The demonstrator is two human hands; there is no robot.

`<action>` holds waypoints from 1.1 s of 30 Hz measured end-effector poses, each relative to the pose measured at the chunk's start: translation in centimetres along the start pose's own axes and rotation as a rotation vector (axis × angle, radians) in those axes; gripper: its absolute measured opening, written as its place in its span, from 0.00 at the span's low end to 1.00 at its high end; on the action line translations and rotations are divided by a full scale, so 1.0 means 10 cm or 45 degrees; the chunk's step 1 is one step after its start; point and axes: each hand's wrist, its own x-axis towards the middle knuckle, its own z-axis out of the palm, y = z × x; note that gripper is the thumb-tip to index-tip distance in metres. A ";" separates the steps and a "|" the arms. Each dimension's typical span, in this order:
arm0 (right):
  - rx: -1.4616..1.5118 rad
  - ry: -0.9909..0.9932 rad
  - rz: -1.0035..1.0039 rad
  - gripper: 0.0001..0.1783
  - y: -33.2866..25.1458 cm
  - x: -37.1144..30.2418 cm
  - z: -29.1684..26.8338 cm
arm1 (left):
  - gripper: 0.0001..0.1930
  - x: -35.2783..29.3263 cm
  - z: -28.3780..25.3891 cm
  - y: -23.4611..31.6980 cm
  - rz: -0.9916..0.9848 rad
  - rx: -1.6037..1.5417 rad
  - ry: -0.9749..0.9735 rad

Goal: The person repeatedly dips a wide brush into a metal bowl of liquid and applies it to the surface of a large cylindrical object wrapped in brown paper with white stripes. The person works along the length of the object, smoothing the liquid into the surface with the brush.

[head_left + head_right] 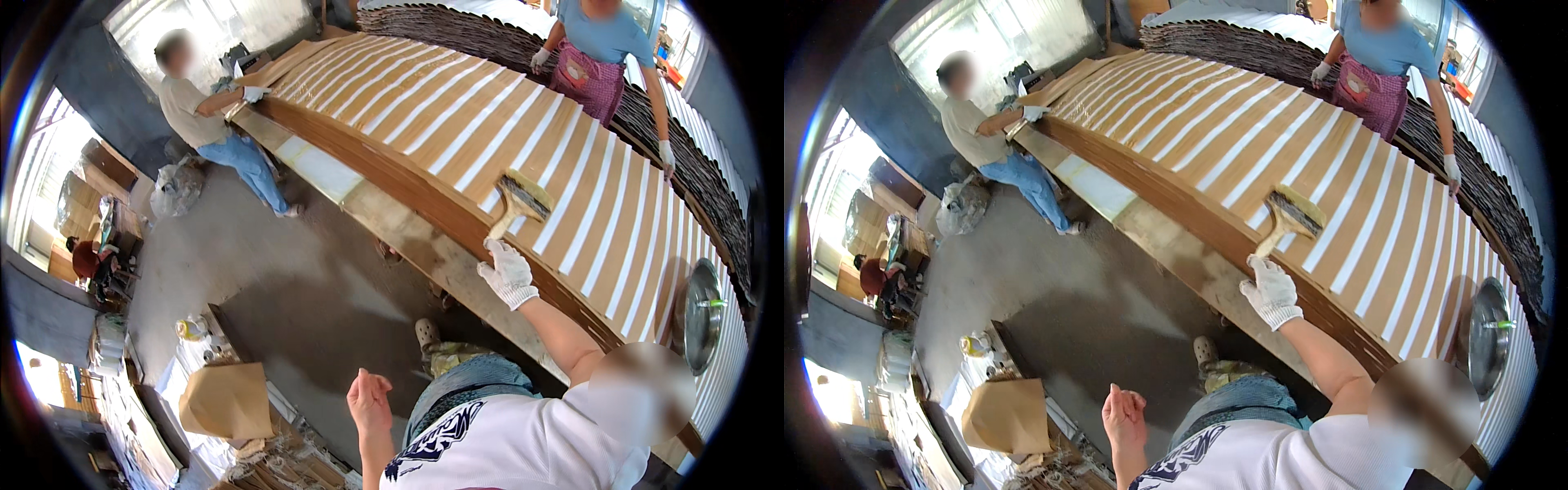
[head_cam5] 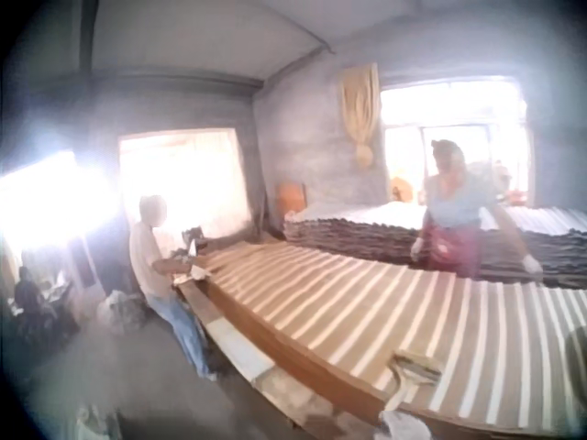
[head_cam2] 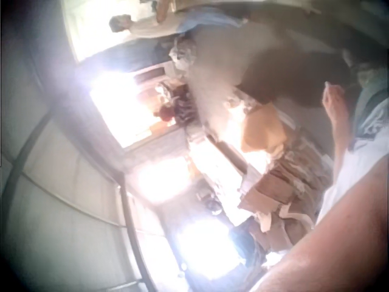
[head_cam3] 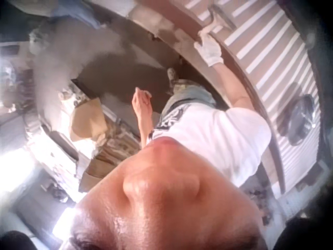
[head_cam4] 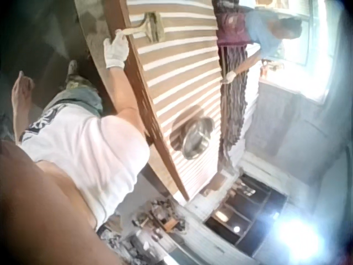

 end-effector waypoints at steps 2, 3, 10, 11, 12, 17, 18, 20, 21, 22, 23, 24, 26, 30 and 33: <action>-0.077 -0.071 0.073 0.35 0.00 0.31 0.01 | 0.18 0.35 0.04 0.09 -0.007 0.008 -0.013; -0.118 -0.085 0.098 0.36 -0.04 0.38 -0.01 | 0.17 0.50 0.08 0.17 -0.027 0.082 -0.006; -0.277 -0.147 0.257 0.44 0.12 0.63 0.04 | 0.11 1.69 0.94 0.43 -0.036 0.533 -0.253; -0.299 -0.112 0.270 0.44 0.14 0.63 0.06 | 0.11 1.86 1.01 0.42 -0.016 0.642 -0.318; -0.328 -0.073 0.271 0.44 0.15 0.64 0.06 | 0.12 2.03 1.09 0.39 0.012 0.737 -0.378; -0.213 0.005 0.346 0.40 0.12 0.67 0.16 | 0.08 2.66 1.62 0.15 -0.214 0.797 -0.724; -0.189 0.009 0.371 0.41 0.09 0.67 0.16 | 0.08 2.79 1.71 0.07 -0.246 0.809 -0.841; -0.216 0.070 0.396 0.41 0.07 0.70 0.22 | 0.08 2.99 2.01 -0.01 -0.181 1.027 -1.028; -0.240 0.101 0.408 0.41 0.05 0.69 0.28 | 0.08 3.08 2.17 0.00 -0.170 1.085 -1.094; -0.275 0.129 0.433 0.41 0.01 0.68 0.31 | 0.08 3.17 2.29 -0.04 -0.173 1.138 -1.172; -0.331 0.182 0.417 0.40 -0.03 0.69 0.33 | 0.09 3.31 2.32 -0.17 -0.200 1.044 -1.228; -0.314 0.163 0.381 0.40 -0.05 0.72 0.31 | 0.11 3.50 2.35 -0.30 -0.217 0.955 -1.288; -0.296 0.140 0.349 0.41 -0.05 0.75 0.17 | 0.13 3.87 2.48 -0.52 -0.070 1.006 -1.268; -0.099 0.117 0.459 0.34 -0.02 0.85 -0.31 | 0.18 4.41 3.00 -0.18 0.579 1.633 -1.339; 0.182 0.443 0.466 0.26 0.13 0.97 -0.55 | 0.20 4.88 2.97 -0.31 1.145 1.694 -1.255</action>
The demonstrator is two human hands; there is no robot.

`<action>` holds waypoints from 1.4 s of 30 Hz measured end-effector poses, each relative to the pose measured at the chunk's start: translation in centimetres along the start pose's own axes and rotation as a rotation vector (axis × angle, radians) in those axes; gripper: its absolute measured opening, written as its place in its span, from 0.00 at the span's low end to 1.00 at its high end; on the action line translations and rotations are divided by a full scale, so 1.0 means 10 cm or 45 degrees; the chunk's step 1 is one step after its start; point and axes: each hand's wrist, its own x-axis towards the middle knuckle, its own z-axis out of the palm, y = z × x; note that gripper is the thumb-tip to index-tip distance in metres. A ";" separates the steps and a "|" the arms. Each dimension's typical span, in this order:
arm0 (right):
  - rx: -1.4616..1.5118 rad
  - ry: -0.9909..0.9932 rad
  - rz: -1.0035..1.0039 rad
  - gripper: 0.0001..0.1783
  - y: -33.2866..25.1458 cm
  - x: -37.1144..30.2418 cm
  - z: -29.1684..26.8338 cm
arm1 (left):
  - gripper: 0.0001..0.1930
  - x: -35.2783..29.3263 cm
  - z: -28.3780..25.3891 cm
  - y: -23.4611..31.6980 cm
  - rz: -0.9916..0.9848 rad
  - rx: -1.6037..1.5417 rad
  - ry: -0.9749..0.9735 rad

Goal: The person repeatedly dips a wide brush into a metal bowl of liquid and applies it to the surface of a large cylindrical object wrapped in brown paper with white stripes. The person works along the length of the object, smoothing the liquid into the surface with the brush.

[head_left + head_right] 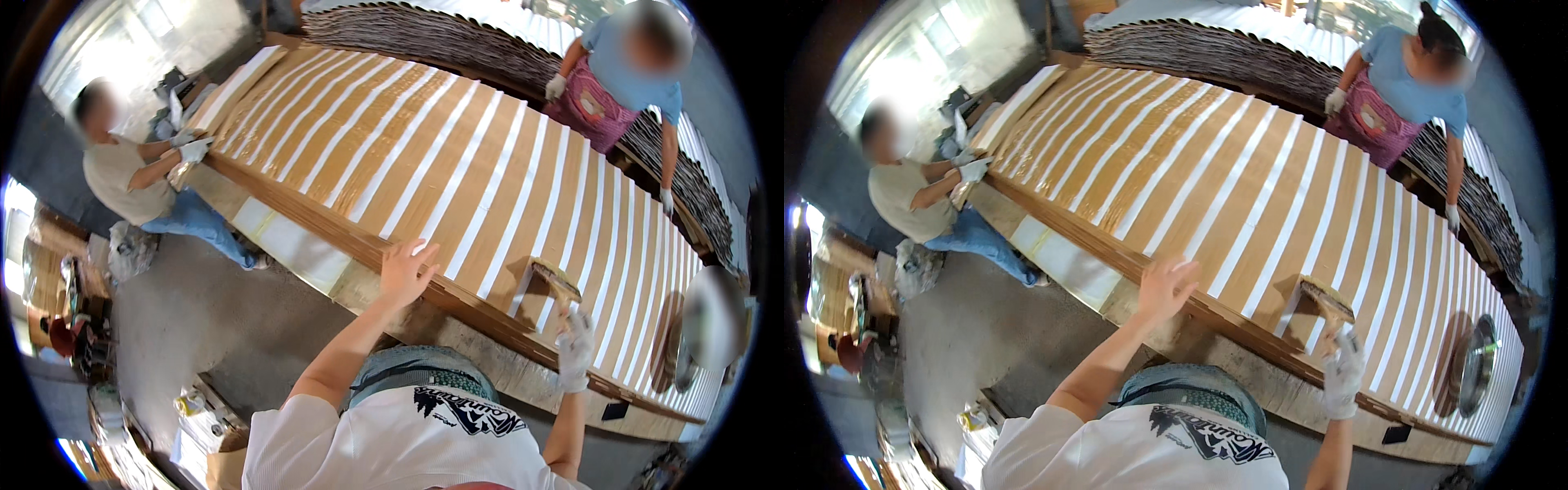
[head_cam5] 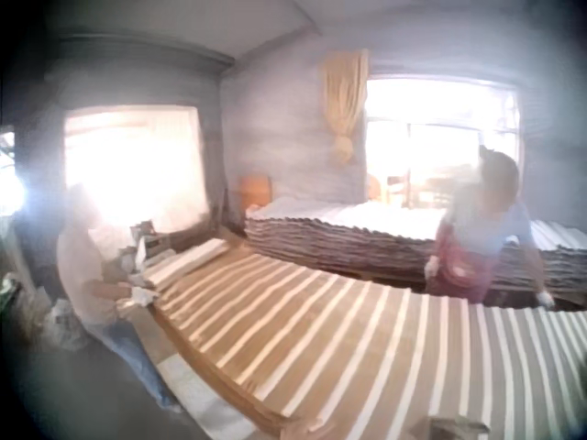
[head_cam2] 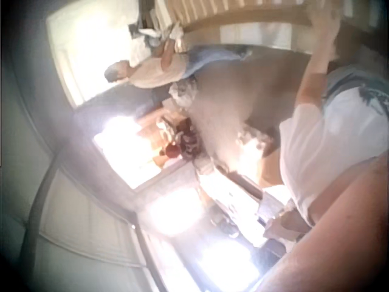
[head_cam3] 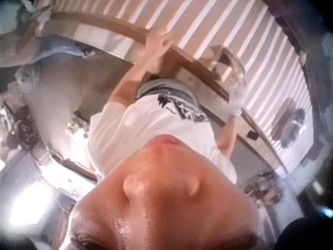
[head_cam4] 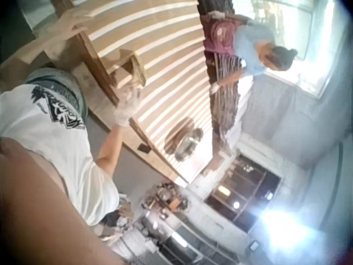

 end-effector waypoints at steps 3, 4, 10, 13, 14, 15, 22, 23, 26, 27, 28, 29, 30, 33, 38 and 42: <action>0.082 0.216 0.310 0.20 0.00 0.35 -0.03 | 0.21 -0.02 0.18 -0.29 0.033 -0.018 -0.164; 0.108 0.277 0.374 0.19 -0.08 0.49 0.01 | 0.23 -0.03 0.22 -0.33 0.052 0.005 -0.215; 0.396 0.536 0.556 0.18 -0.23 1.15 0.45 | 0.33 -0.21 0.39 -0.48 0.202 0.136 -0.356; 0.238 0.566 0.519 0.14 -0.29 1.40 0.61 | 0.34 -0.21 0.38 -0.51 0.216 0.120 -0.409; 0.015 0.506 0.686 0.17 -0.34 1.47 0.64 | 0.35 -0.21 0.39 -0.52 0.224 0.140 -0.432; -0.026 0.542 0.684 0.21 0.15 1.38 0.73 | 0.36 -0.20 0.41 -0.49 0.255 0.139 -0.457; 0.249 0.798 0.825 0.15 0.41 1.18 0.58 | 0.42 -0.21 0.44 -0.55 0.376 0.329 -0.597; 0.501 0.935 0.846 0.15 0.47 1.10 0.55 | 0.43 -0.21 0.44 -0.57 0.395 0.344 -0.614; 1.233 1.203 0.869 0.13 0.18 0.97 0.27 | 0.44 -0.24 0.47 -0.70 0.456 0.414 -0.582; 1.464 1.217 0.792 0.11 0.14 0.81 0.14 | 0.45 -0.22 0.49 -0.67 0.461 0.410 -0.596; 1.713 1.334 0.784 0.08 0.17 0.72 0.11 | 0.45 -0.24 0.49 -0.64 0.459 0.419 -0.612; 1.963 1.451 0.758 0.06 0.22 0.67 0.09 | 0.46 -0.25 0.50 -0.62 0.457 0.430 -0.627; 2.215 1.559 0.710 0.04 0.22 0.62 0.07 | 0.47 -0.26 0.50 -0.62 0.466 0.443 -0.629; 2.401 1.428 0.548 0.04 0.06 0.42 0.06 | 0.48 -0.28 0.54 -0.61 0.491 0.488 -0.608; 2.475 1.601 0.482 0.01 -0.08 0.10 0.05 | 0.48 -0.32 0.58 -0.56 0.495 0.562 -0.617; 2.815 1.595 0.511 0.13 -0.21 -0.14 -0.06 | 0.45 -0.29 0.52 -0.46 0.435 0.446 -0.581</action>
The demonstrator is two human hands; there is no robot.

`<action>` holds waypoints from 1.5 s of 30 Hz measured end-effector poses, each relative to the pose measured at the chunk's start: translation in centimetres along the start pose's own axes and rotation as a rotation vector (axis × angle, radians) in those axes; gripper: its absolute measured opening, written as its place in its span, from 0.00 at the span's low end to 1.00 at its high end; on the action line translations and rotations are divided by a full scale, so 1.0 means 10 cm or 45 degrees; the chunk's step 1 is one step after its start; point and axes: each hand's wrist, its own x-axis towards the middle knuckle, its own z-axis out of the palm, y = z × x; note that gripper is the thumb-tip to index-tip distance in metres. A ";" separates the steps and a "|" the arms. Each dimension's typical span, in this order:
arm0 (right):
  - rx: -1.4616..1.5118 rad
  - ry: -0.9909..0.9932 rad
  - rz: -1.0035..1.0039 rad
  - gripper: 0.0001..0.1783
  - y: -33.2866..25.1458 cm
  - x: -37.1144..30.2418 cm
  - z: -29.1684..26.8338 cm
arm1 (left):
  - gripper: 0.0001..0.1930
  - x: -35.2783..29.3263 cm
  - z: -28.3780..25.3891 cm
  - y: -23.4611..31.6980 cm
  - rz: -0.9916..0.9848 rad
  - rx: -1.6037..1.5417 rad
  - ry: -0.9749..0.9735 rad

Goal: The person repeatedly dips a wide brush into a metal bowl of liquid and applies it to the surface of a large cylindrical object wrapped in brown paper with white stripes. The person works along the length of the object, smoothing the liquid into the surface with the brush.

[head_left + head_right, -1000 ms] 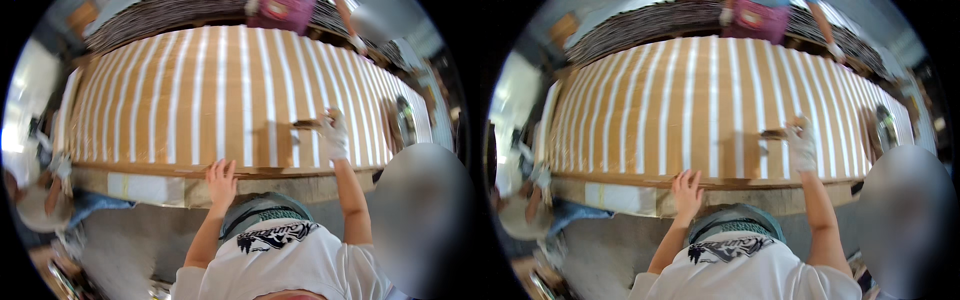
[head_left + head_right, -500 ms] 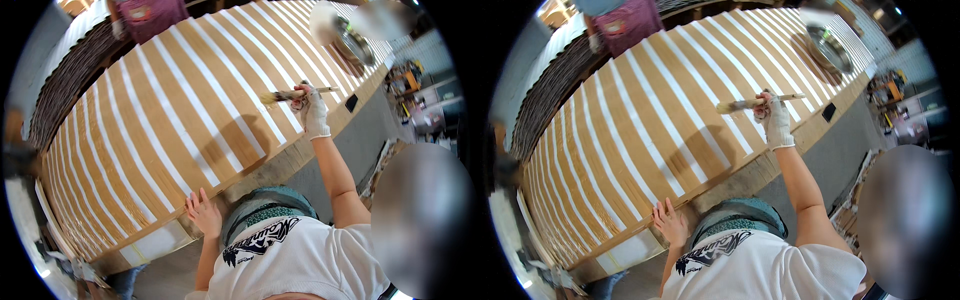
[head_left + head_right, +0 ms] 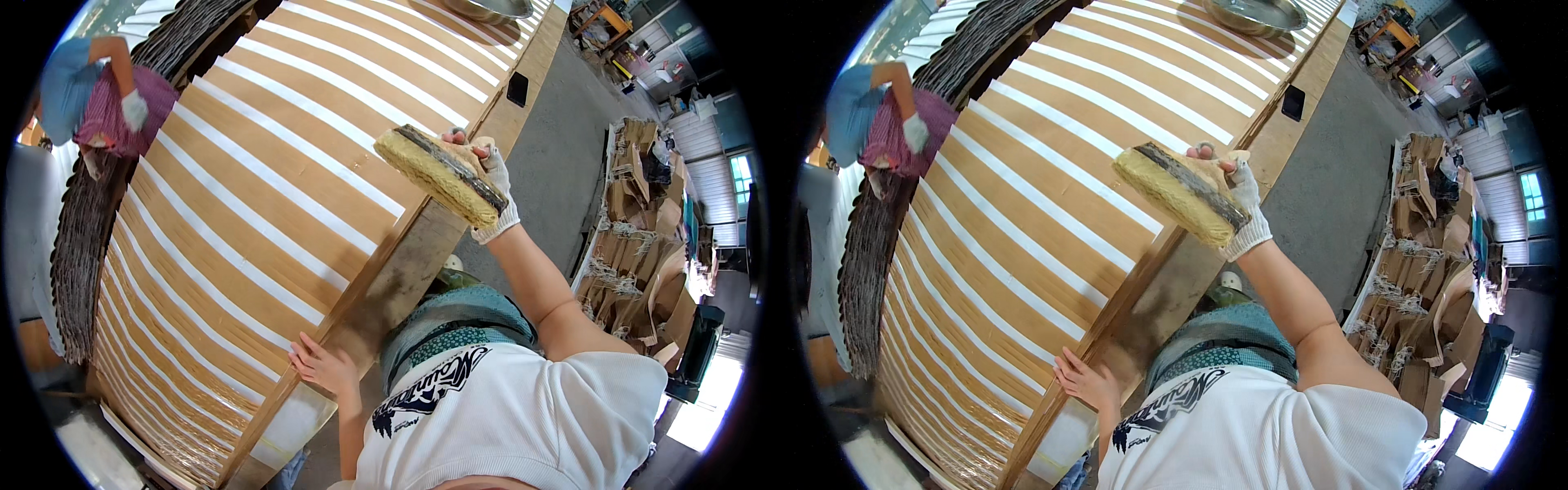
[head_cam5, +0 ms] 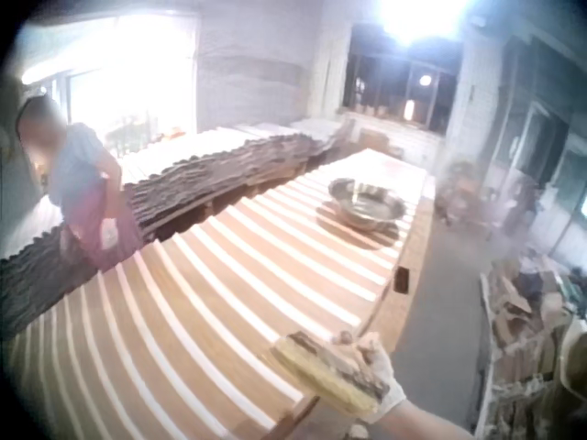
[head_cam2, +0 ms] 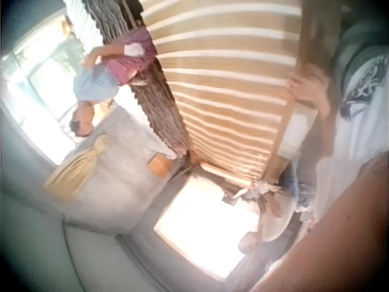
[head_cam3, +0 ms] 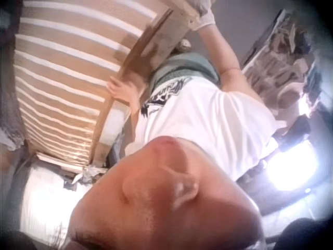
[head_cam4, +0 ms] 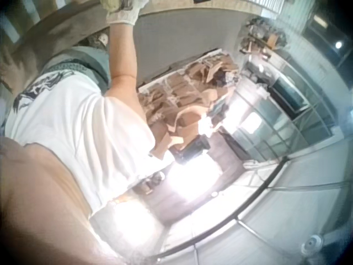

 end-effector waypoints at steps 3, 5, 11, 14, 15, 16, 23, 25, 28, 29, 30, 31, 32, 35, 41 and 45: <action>-0.131 -0.169 -0.162 0.07 -0.19 -0.17 -0.12 | 0.36 0.03 -0.16 0.10 -0.073 -0.169 0.030; -0.076 -0.064 -0.066 0.08 -0.44 -0.18 -0.27 | 0.28 0.05 -0.18 0.10 -0.077 -0.286 0.150; 0.005 0.259 -0.170 0.14 -1.23 -0.62 -0.23 | 0.06 0.14 -0.33 0.88 -0.186 -0.915 0.266; 0.021 0.128 -0.231 0.14 -1.87 -0.80 -0.48 | 0.09 0.10 -0.10 1.37 0.057 -0.957 0.254; 0.022 0.090 -0.277 0.14 -2.12 -0.86 -0.64 | 0.09 0.07 -0.09 1.60 0.112 -1.018 0.169; -0.029 -0.181 -0.253 0.17 -2.37 -1.00 -0.79 | 0.09 0.01 -0.06 1.85 0.158 -1.075 0.074; -0.140 0.228 -0.734 0.18 -3.63 -2.02 -1.36 | 0.10 -0.46 -0.02 3.52 0.510 -1.296 -0.472; -0.151 0.292 -0.760 0.20 -3.83 -2.26 -1.45 | 0.10 -0.54 0.18 3.84 0.562 -1.339 -0.562; -0.187 0.392 -0.752 0.22 -4.19 -2.54 -1.53 | 0.09 -0.67 0.23 4.42 0.656 -1.277 -0.710; -0.165 0.405 -0.748 0.22 -4.29 -2.62 -1.56 | 0.09 -0.72 0.28 4.56 0.660 -1.297 -0.779; -0.144 0.402 -0.742 0.22 -4.35 -2.67 -1.57 | 0.08 -0.74 0.29 4.70 0.670 -1.319 -0.833; -0.126 0.399 -0.734 0.22 -4.43 -2.73 -1.59 | 0.07 -0.78 0.29 4.83 0.671 -1.282 -0.893; -0.126 0.430 -0.699 0.24 -4.52 -2.79 -1.65 | 0.06 -0.83 0.28 4.94 0.669 -1.246 -0.953; -0.265 0.750 -0.742 0.25 -4.56 -2.81 -1.41 | 0.03 -0.84 0.28 5.19 0.711 -1.172 -1.066; -0.249 0.722 -0.695 0.26 -4.88 -2.60 -1.75 | 0.02 -0.53 0.28 5.80 0.845 -1.047 -1.021; -0.206 0.664 -0.647 0.23 -5.20 -2.22 -1.59 | 0.03 -0.19 0.36 6.26 0.812 -1.034 -1.068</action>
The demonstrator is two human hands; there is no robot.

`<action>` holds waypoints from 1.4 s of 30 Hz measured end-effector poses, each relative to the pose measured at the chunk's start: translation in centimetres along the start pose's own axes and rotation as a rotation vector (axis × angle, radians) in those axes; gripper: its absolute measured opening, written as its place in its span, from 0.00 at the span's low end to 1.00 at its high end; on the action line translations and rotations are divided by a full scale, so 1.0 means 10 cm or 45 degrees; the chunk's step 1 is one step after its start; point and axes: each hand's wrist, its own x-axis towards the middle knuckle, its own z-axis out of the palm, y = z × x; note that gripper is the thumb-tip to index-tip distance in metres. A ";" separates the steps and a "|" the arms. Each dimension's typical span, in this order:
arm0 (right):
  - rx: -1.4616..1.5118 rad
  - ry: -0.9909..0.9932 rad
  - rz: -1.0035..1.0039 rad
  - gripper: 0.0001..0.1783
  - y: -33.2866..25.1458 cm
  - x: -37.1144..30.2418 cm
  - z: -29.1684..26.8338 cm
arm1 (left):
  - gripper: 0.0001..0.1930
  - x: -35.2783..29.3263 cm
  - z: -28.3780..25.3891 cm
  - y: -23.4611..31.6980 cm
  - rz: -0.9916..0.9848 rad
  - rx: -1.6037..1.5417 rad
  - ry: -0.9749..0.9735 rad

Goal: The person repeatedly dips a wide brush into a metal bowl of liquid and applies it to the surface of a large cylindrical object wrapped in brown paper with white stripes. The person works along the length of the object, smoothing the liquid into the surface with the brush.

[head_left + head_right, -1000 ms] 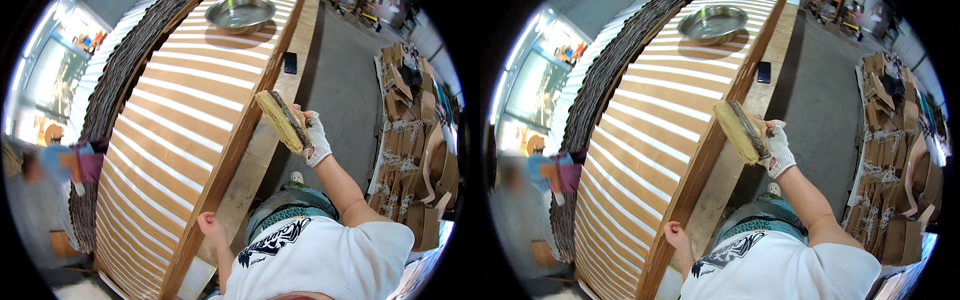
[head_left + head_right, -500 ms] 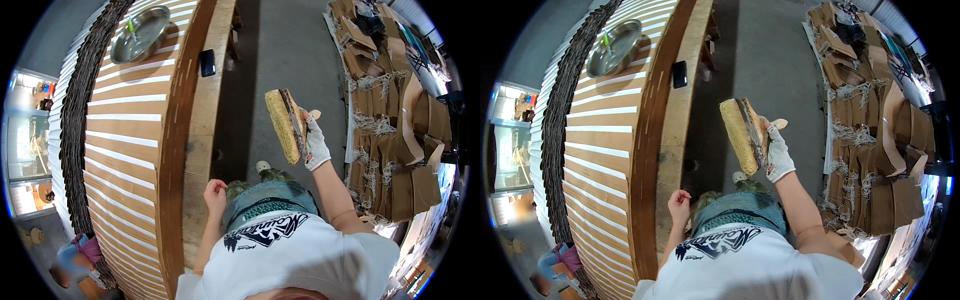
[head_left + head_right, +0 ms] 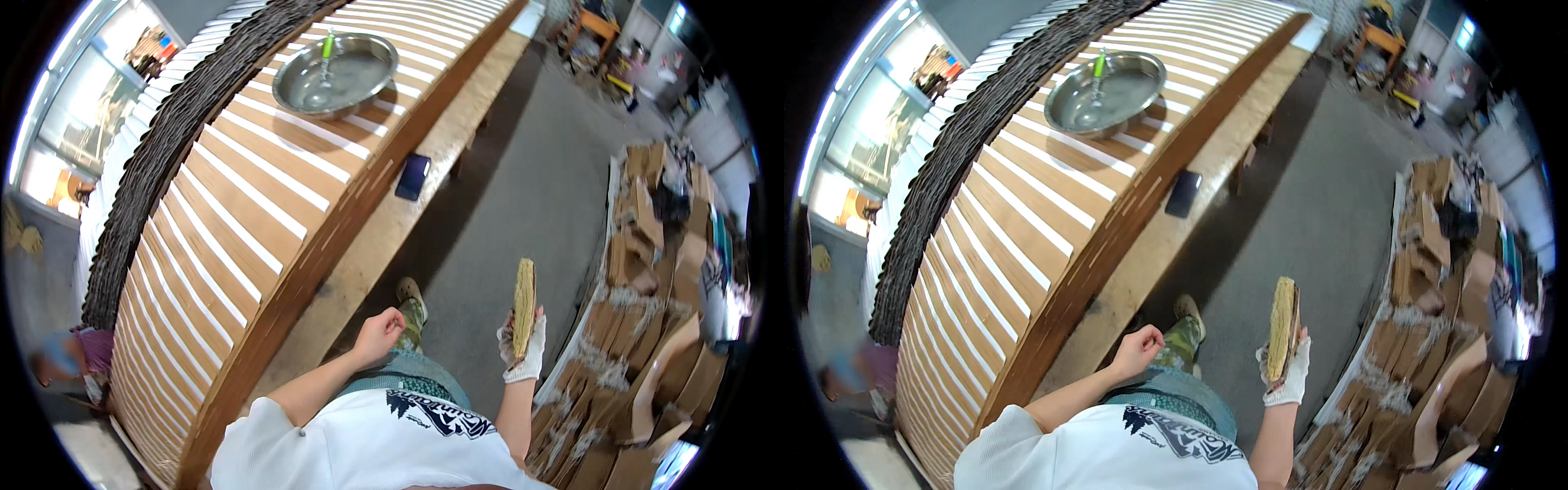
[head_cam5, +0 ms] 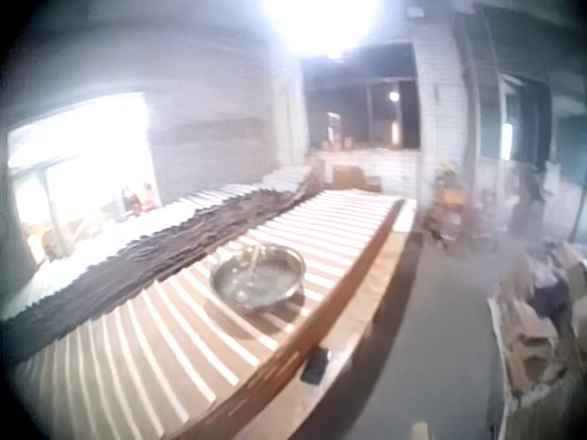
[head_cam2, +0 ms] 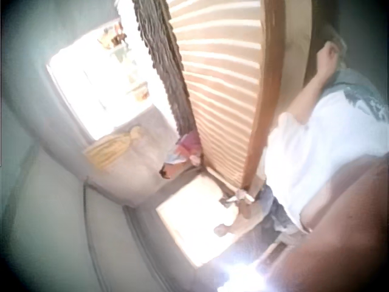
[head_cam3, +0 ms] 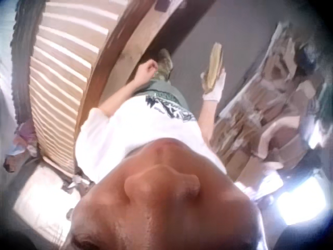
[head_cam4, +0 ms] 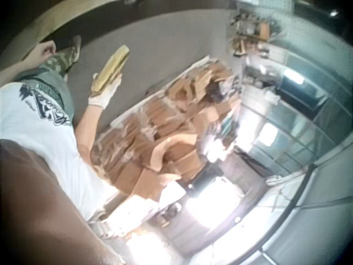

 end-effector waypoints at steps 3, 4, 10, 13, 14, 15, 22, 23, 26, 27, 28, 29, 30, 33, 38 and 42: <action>0.033 -0.035 0.016 0.20 -0.20 0.39 0.43 | 0.03 0.60 -0.01 -0.01 0.109 -0.091 0.034; 0.016 -0.019 0.005 0.20 -0.23 0.52 0.66 | 0.05 0.81 -0.03 0.01 0.145 -0.154 0.052; -0.125 -0.173 0.027 0.20 -0.53 1.54 1.87 | 0.15 1.78 -0.39 0.14 0.132 -0.351 0.384; -0.307 -0.218 -0.048 0.20 -0.64 2.08 2.56 | 0.16 1.96 -0.67 0.03 0.077 -0.397 0.617; -0.351 -0.216 -0.063 0.20 -0.67 2.24 2.80 | 0.17 1.98 -0.72 -0.03 0.035 -0.414 0.683; -0.396 -0.363 -0.061 0.20 -0.70 2.43 3.03 | 0.17 2.00 -0.82 -0.09 0.002 -0.412 0.743; -1.063 -0.749 -0.363 0.28 -0.28 3.09 5.15 | 0.20 1.68 -1.07 -0.13 -0.349 -0.586 1.209; -1.195 -0.914 -0.427 0.27 -0.16 3.12 5.39 | 0.20 1.65 -1.02 -0.18 -0.353 -0.582 1.327; -1.233 -1.454 -0.555 0.22 0.29 3.71 5.93 | 0.20 1.66 -0.86 -0.06 -0.468 -0.508 1.595; -1.518 -1.521 -0.897 0.20 0.46 3.85 6.09 | 0.21 1.65 -0.74 -0.04 -0.502 -0.571 1.671; -1.782 -1.574 -1.264 0.18 0.63 3.94 6.22 | 0.21 1.65 -0.61 -0.04 -0.527 -0.633 1.754; -1.920 -1.582 -1.134 0.18 0.75 3.99 6.29 | 0.21 1.66 -0.47 -0.01 -0.618 -0.619 1.774; -2.056 -1.589 -0.998 0.18 0.89 4.04 6.36 | 0.21 1.68 -0.33 0.02 -0.712 -0.605 1.795; -2.142 -1.680 -1.284 0.21 1.19 4.59 6.27 | 0.21 1.83 0.02 0.24 -0.845 -0.688 1.868; -2.220 -1.724 -1.159 0.19 1.30 4.76 6.18 | 0.21 2.04 0.34 0.56 -0.908 -0.664 1.975; -2.426 -1.583 -0.988 0.24 1.19 4.18 6.28 | 0.20 1.93 0.51 0.80 -0.990 -0.508 2.085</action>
